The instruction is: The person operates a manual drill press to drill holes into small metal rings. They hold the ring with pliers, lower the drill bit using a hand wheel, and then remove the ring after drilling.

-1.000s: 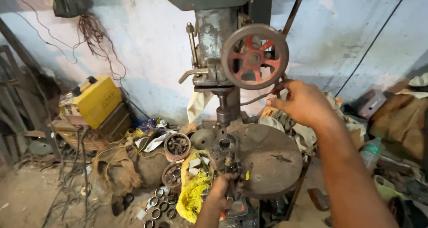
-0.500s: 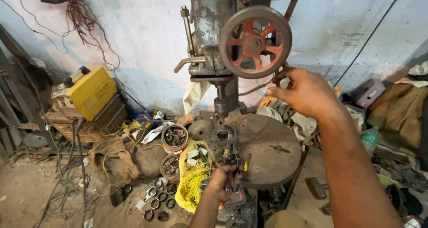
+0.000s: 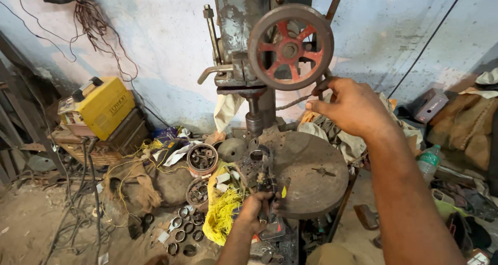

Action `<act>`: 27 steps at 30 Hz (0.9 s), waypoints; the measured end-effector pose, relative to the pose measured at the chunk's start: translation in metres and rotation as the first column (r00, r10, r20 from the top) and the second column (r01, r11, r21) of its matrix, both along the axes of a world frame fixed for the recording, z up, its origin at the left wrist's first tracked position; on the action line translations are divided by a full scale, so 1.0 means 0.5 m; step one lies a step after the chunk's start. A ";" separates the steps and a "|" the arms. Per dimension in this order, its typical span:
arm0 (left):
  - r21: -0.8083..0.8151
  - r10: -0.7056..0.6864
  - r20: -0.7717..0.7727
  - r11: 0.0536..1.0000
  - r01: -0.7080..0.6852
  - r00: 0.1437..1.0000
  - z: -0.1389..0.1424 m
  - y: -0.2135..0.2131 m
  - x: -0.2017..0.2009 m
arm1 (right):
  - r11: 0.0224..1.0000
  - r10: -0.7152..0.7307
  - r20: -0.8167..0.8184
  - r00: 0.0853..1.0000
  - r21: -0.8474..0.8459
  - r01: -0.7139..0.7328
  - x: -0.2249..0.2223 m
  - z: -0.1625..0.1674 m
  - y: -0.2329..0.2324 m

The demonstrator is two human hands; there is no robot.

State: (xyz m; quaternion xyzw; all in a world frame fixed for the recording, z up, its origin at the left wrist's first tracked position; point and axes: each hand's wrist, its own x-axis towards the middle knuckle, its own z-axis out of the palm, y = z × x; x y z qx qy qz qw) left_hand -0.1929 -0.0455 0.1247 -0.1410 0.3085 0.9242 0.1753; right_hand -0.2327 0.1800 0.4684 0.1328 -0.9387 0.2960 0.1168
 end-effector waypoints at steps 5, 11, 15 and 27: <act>0.079 -0.032 0.008 0.996 0.032 0.999 0.001 -0.001 0.000 | 1.000 0.007 0.008 1.000 0.005 -0.007 -0.001 -0.001 -0.001; 0.016 -0.001 -0.012 1.000 0.001 1.000 0.004 0.000 0.004 | 0.999 -0.028 0.022 0.999 0.026 0.027 -0.002 -0.001 0.001; 0.009 0.011 0.005 1.000 -0.011 1.000 0.004 0.000 0.002 | 1.000 -0.001 -0.014 1.000 0.007 0.001 -0.003 -0.002 0.002; -0.046 0.041 0.040 0.998 -0.039 0.998 -0.003 0.005 -0.003 | 1.000 -0.006 0.004 1.000 0.011 0.006 -0.007 -0.007 0.004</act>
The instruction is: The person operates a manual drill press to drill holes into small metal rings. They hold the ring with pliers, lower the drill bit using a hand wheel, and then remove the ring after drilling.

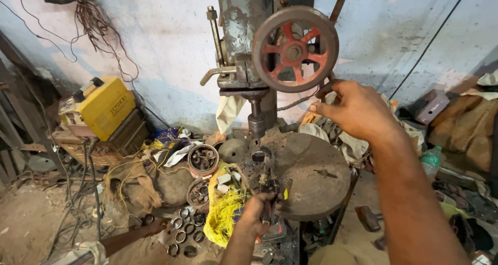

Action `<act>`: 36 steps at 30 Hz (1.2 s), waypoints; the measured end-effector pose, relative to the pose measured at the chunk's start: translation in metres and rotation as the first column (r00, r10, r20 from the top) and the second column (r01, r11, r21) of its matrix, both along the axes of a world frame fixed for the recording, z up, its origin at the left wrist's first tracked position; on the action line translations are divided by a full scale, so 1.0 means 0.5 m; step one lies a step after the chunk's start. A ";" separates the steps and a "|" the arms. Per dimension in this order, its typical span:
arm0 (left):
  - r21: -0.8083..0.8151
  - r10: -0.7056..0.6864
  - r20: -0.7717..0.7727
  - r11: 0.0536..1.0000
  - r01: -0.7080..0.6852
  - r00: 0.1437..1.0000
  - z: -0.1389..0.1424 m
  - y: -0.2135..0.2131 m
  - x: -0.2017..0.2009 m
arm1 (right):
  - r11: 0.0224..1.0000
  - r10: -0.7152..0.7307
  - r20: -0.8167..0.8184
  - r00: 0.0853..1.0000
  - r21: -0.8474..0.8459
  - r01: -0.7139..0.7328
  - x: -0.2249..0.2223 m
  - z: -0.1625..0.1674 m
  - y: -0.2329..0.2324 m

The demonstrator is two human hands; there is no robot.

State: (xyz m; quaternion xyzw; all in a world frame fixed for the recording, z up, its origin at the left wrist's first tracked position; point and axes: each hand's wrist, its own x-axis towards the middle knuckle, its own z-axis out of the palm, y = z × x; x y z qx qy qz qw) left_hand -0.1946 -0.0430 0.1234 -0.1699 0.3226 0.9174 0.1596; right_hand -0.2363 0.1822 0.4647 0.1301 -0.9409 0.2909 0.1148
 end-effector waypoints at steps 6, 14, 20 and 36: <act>0.031 0.024 0.032 0.999 -0.025 0.999 0.022 0.001 -0.008 | 0.997 0.005 -0.065 0.998 0.071 0.000 -0.010 0.001 -0.006; 0.144 -0.037 0.026 0.989 0.033 0.999 -0.022 -0.013 -0.019 | 0.929 -0.089 -0.096 0.991 0.352 0.117 0.014 0.018 -0.042; 0.117 0.001 0.037 0.993 -0.005 0.999 -0.008 0.001 -0.029 | 0.815 -0.042 -0.140 0.989 0.567 0.115 0.026 0.030 -0.050; 0.246 -0.008 -0.026 0.969 0.014 1.000 0.044 0.008 -0.025 | 0.822 -0.146 -0.011 0.989 0.555 0.128 0.012 0.025 -0.067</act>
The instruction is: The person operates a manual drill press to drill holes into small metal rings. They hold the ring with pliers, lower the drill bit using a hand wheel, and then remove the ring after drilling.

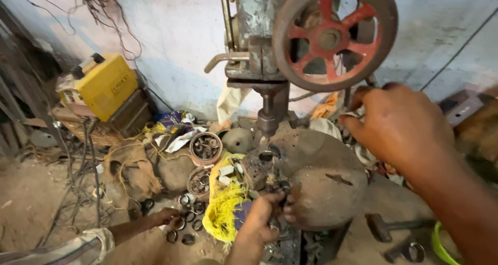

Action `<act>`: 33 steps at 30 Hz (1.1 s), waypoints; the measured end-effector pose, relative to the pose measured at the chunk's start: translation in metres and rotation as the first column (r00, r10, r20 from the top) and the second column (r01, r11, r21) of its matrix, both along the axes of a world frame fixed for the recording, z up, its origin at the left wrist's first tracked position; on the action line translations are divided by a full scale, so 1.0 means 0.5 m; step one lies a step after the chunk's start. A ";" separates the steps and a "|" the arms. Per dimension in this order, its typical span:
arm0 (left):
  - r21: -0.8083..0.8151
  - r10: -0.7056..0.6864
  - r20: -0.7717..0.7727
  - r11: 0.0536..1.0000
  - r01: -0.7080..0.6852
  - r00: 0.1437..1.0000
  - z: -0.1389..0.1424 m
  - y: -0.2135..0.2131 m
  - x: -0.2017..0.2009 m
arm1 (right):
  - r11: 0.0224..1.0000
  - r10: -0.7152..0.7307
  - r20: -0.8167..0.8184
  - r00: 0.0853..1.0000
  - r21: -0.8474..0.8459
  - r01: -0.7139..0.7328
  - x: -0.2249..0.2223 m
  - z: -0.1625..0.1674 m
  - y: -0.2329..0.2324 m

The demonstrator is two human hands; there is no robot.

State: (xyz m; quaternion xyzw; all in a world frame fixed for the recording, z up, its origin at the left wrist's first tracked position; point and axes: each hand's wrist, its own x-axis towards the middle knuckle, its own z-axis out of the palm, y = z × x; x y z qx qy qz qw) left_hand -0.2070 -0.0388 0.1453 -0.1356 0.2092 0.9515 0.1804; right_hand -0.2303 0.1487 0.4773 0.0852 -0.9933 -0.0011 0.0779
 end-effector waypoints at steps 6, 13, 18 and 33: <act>0.040 0.011 0.095 0.999 -0.014 0.995 0.013 0.016 -0.008 | 0.988 0.009 -0.085 0.996 -0.155 -0.022 -0.004 -0.052 0.006; 0.122 -0.047 -0.018 0.991 0.049 0.999 0.011 0.007 0.011 | 0.975 0.121 -0.228 0.966 -0.158 -0.159 -0.014 -0.052 0.034; 0.028 0.018 0.028 0.999 -0.018 0.999 0.013 0.005 0.015 | 0.975 0.130 -0.246 0.961 -0.146 -0.169 -0.005 -0.035 0.027; 0.017 0.036 0.087 0.999 -0.037 0.996 0.012 0.014 -0.005 | 0.955 0.047 -0.262 0.964 -0.271 -0.120 -0.016 -0.062 0.029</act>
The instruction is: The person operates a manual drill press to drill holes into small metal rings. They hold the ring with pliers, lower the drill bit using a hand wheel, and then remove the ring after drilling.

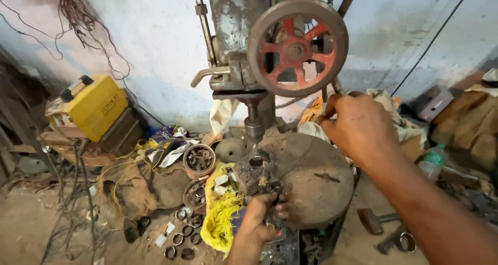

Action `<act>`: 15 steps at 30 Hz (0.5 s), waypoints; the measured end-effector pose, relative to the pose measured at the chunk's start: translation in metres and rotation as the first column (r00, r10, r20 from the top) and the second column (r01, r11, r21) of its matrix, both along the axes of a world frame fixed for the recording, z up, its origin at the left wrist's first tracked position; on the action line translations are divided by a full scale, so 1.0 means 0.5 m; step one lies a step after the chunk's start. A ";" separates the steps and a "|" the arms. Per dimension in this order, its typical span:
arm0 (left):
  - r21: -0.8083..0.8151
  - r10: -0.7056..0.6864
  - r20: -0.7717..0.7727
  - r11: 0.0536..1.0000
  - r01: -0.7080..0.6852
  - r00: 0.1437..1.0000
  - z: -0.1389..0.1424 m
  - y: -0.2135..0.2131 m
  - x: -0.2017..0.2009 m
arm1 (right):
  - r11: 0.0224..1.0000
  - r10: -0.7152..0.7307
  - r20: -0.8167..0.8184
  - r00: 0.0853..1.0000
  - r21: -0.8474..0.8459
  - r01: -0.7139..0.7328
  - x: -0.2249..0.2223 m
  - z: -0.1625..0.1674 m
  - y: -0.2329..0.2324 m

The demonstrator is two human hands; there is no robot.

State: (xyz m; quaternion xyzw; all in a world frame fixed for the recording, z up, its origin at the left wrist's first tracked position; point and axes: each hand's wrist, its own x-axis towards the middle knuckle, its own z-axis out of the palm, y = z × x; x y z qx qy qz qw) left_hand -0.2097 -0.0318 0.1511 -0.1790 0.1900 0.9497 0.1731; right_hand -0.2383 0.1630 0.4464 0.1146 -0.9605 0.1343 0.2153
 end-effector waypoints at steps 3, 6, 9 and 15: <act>0.023 0.013 0.010 1.000 -0.013 1.000 0.006 0.004 0.004 | 0.998 0.056 -0.034 0.998 0.044 -0.054 0.014 0.008 0.001; 0.005 0.052 0.033 0.999 -0.052 0.998 0.003 0.004 0.007 | 0.999 0.032 0.040 0.999 -0.002 -0.032 0.015 0.010 0.002; -0.009 0.040 -0.008 0.999 -0.040 0.999 -0.005 -0.003 0.004 | 0.999 0.040 0.017 0.999 -0.008 -0.040 0.004 0.003 0.006; 0.006 -0.015 -0.002 1.000 0.015 1.000 -0.006 0.002 -0.008 | 0.998 0.052 -0.048 0.998 -0.023 -0.053 -0.022 -0.040 0.002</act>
